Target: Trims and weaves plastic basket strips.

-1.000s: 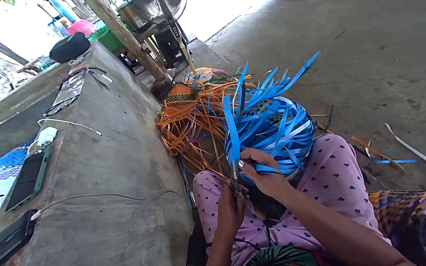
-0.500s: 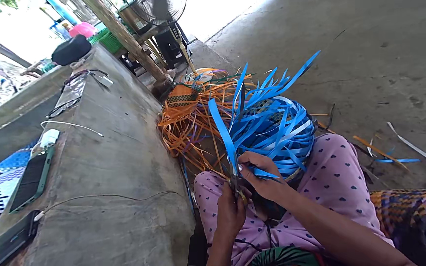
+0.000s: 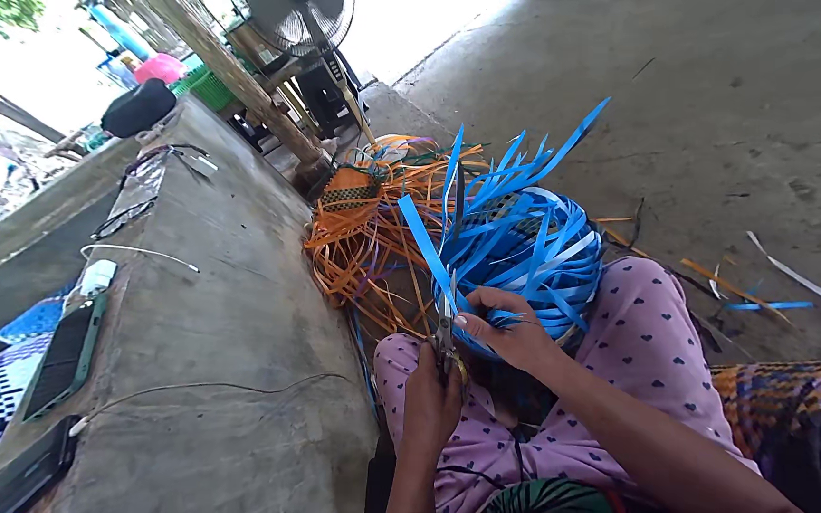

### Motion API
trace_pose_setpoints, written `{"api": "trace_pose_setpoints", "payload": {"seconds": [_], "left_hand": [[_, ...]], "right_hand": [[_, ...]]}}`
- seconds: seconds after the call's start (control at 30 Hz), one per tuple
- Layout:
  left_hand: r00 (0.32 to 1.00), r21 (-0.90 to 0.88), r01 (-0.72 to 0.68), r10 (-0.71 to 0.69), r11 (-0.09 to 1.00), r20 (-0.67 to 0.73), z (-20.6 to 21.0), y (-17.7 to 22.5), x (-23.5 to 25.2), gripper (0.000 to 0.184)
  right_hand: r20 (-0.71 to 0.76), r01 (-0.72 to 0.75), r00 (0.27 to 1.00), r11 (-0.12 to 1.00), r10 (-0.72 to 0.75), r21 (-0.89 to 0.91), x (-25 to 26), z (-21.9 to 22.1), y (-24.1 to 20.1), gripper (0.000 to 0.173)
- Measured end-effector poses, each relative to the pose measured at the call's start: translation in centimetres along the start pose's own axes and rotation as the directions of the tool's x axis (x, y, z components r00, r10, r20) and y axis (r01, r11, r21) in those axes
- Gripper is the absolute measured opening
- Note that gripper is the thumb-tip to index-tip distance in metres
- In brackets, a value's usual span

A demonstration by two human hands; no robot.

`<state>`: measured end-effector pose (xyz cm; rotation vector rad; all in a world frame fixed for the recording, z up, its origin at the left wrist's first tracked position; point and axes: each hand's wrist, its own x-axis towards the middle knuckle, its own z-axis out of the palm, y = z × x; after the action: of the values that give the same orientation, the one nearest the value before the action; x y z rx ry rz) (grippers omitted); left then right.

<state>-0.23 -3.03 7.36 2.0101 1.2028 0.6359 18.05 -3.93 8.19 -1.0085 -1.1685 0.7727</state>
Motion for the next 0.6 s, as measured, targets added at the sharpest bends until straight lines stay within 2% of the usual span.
{"api": "trace_pose_setpoints", "payload": {"seconds": [0.13,0.37,0.5,0.6], "left_hand": [[0.999,0.071,-0.05,0.051,0.996,-0.015,0.3,-0.5,0.2,0.037],[0.999,0.154,-0.003,-0.002,0.988,0.035,0.3,-0.4,0.6,0.032],[0.992,0.15,0.084,-0.097,0.985,0.086,0.2,-0.4,1.3,0.031],[0.983,0.113,0.162,-0.17,0.98,0.065,-0.2,-1.3,2.7,0.033]], "right_hand": [[-0.024,-0.054,0.998,0.998,0.055,0.038,-0.2,-0.1,-0.2,0.017],[-0.048,-0.129,0.989,0.983,0.136,0.128,-0.6,-0.5,0.1,0.014],[-0.101,-0.152,0.98,0.971,0.172,0.187,-0.7,-0.9,0.2,0.014],[-0.146,-0.18,0.966,0.96,0.214,0.216,-0.7,-1.5,0.2,0.016]]}}
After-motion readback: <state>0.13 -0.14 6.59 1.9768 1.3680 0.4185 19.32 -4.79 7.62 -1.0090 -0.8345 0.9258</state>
